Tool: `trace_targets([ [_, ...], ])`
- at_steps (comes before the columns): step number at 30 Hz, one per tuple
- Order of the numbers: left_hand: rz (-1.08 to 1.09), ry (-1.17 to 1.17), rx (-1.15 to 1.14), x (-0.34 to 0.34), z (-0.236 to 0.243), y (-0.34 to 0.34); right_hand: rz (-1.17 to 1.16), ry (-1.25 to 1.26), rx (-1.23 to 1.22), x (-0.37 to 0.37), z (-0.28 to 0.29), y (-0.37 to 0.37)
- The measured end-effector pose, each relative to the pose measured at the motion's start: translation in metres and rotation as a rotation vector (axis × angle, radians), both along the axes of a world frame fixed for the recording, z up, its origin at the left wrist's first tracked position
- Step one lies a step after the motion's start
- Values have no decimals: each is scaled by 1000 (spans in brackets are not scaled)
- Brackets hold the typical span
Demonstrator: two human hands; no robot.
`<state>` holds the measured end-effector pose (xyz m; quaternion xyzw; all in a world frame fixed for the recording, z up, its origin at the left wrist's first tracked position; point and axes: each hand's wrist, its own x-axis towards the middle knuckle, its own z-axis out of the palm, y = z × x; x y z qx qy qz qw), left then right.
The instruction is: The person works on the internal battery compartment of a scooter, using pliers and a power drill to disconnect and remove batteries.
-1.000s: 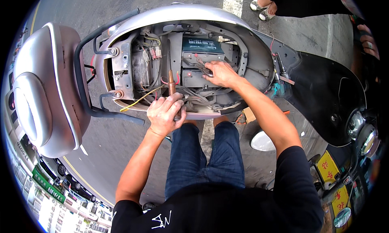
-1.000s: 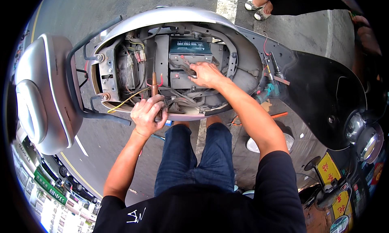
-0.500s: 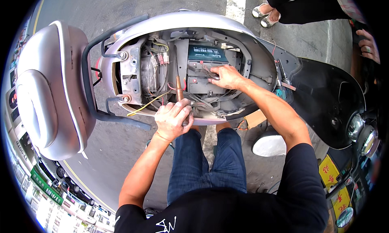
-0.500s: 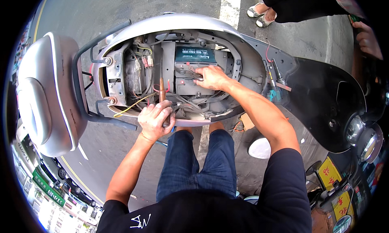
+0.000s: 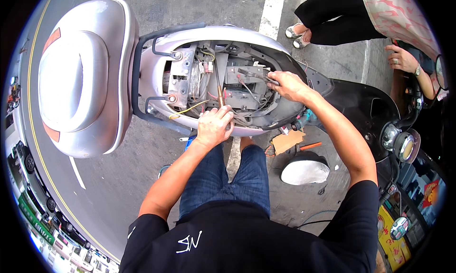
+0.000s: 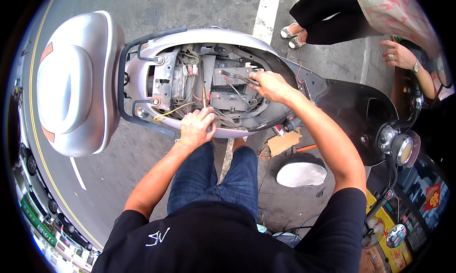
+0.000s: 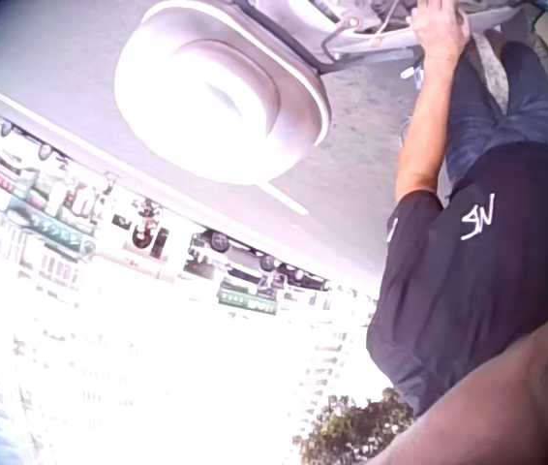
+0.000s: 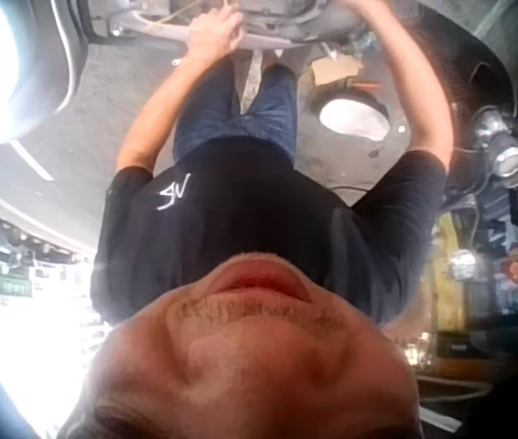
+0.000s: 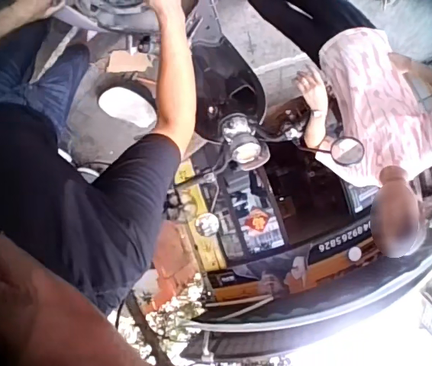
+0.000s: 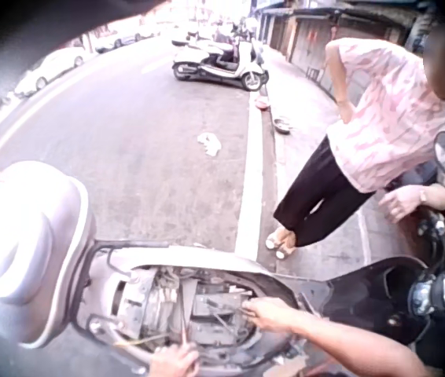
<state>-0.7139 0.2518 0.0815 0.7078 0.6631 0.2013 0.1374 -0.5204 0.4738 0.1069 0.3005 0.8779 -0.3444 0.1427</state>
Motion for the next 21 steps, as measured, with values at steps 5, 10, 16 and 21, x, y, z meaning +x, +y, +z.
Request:
trace_targets([
  [5,-21,-15,-10,0,-1,-2,-53,-210,-6,-4,-61,-22],
  [10,-15,-32,2,1,-7,-5,44,-310,128,-34,-88,-21],
  [16,-17,-48,-13,-1,-5,-3,90,-288,105,-32,-99,-9],
  [21,-7,-75,-16,-4,-6,-4,138,-290,122,-47,-93,-10],
])
